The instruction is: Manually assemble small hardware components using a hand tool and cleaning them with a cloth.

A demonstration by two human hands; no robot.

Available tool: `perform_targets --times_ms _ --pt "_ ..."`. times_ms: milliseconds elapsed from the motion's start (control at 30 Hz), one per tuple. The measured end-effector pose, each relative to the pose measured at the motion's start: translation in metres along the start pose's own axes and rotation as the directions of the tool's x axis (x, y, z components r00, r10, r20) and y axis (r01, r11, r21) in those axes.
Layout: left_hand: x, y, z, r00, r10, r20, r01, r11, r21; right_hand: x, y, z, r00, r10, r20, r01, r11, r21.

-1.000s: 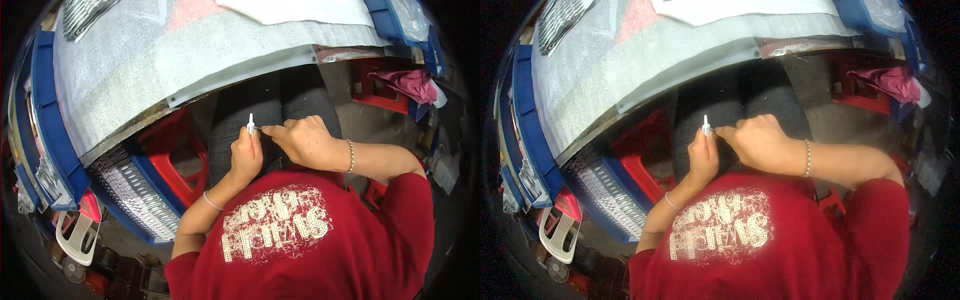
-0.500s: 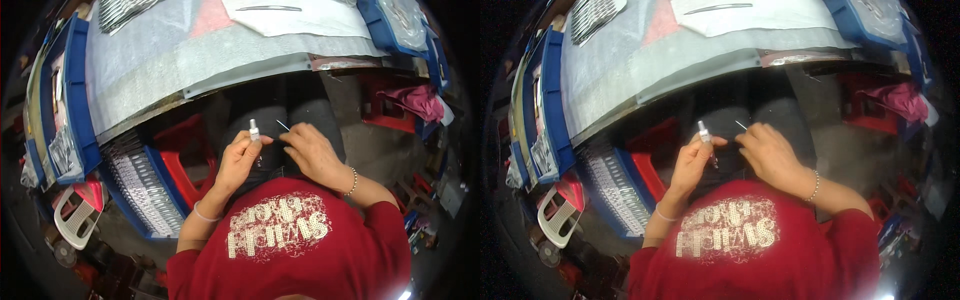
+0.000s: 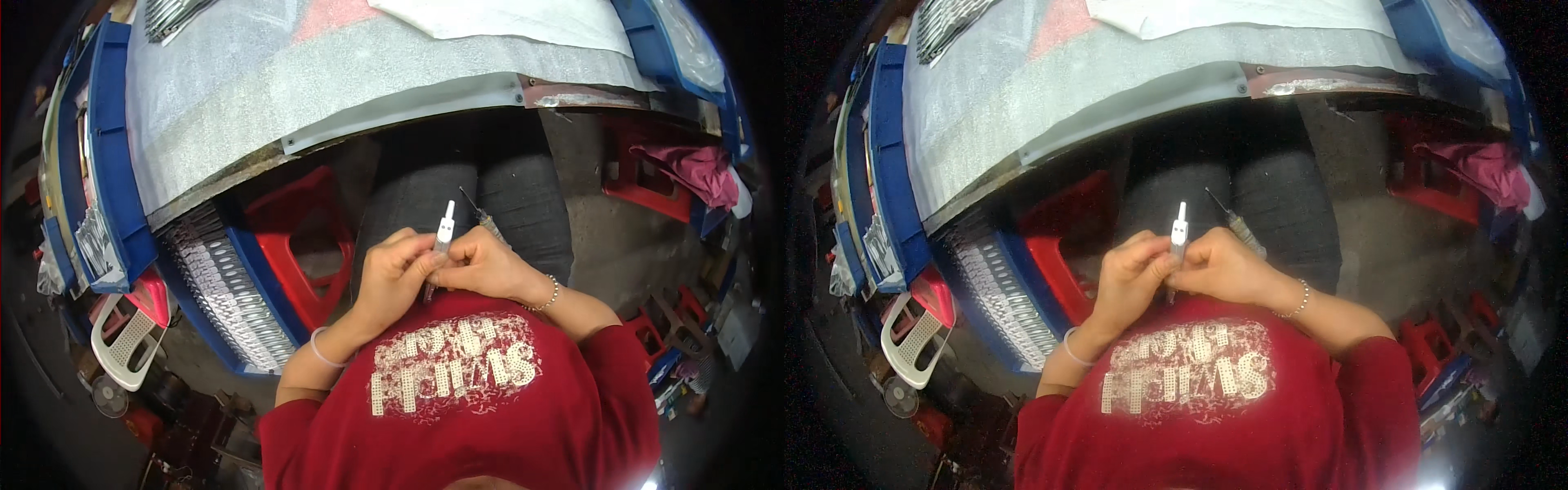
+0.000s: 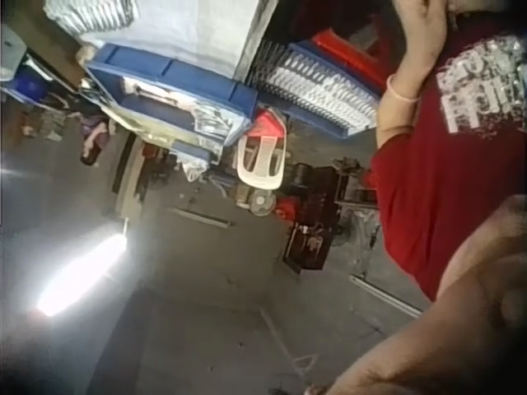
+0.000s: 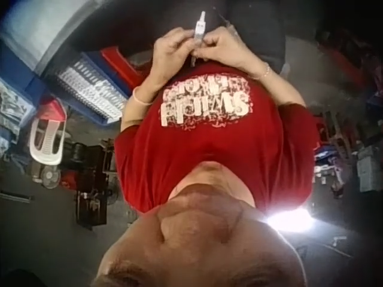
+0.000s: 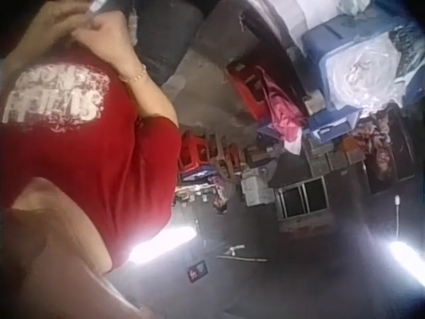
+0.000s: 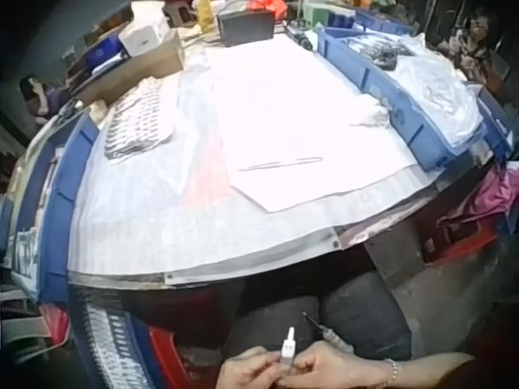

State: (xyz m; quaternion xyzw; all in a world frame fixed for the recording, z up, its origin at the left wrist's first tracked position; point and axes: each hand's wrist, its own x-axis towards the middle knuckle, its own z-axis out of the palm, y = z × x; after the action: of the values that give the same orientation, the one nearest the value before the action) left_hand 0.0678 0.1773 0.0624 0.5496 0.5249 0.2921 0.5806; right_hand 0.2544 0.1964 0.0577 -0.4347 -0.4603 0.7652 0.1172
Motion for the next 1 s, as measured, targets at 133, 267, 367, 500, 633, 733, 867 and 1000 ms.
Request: perform_targets --times_ms 133,267,367,500,633,733,867,1000 --pt "0.007 -0.003 0.009 0.992 0.048 -0.114 -0.047 0.999 0.006 0.011 -0.006 0.000 0.995 0.070 -0.070 -0.068 0.997 0.019" --pt "0.011 0.005 -0.002 0.995 0.033 -0.099 -0.033 0.999 -0.003 0.018 -0.010 0.002 0.998 -0.010 -0.060 0.015 0.997 0.076" --pt "0.007 0.005 -0.005 0.996 0.086 -0.037 -0.086 0.996 0.004 0.006 0.001 0.004 0.997 -0.072 -0.008 0.072 0.997 0.031" --pt "0.009 0.007 -0.007 0.998 0.043 -0.038 -0.045 0.998 -0.040 0.013 -0.014 0.003 0.998 0.062 -0.023 -0.061 0.996 0.060" --pt "0.009 0.009 -0.015 0.997 0.071 0.017 -0.072 0.997 0.003 0.010 -0.014 0.009 0.998 0.055 -0.009 -0.054 0.992 0.114" --pt "0.007 0.010 -0.019 0.996 0.075 0.038 -0.076 0.997 0.022 0.009 -0.019 0.009 0.997 0.080 0.005 -0.080 0.990 0.113" --pt "0.003 0.010 -0.022 0.996 0.033 0.081 -0.035 0.999 0.023 0.009 -0.016 0.010 0.994 0.102 0.036 -0.106 0.986 0.131" --pt "0.000 0.007 -0.022 0.996 0.052 0.070 -0.053 0.999 0.009 0.008 -0.018 0.010 0.991 0.117 0.070 -0.124 0.987 0.105"
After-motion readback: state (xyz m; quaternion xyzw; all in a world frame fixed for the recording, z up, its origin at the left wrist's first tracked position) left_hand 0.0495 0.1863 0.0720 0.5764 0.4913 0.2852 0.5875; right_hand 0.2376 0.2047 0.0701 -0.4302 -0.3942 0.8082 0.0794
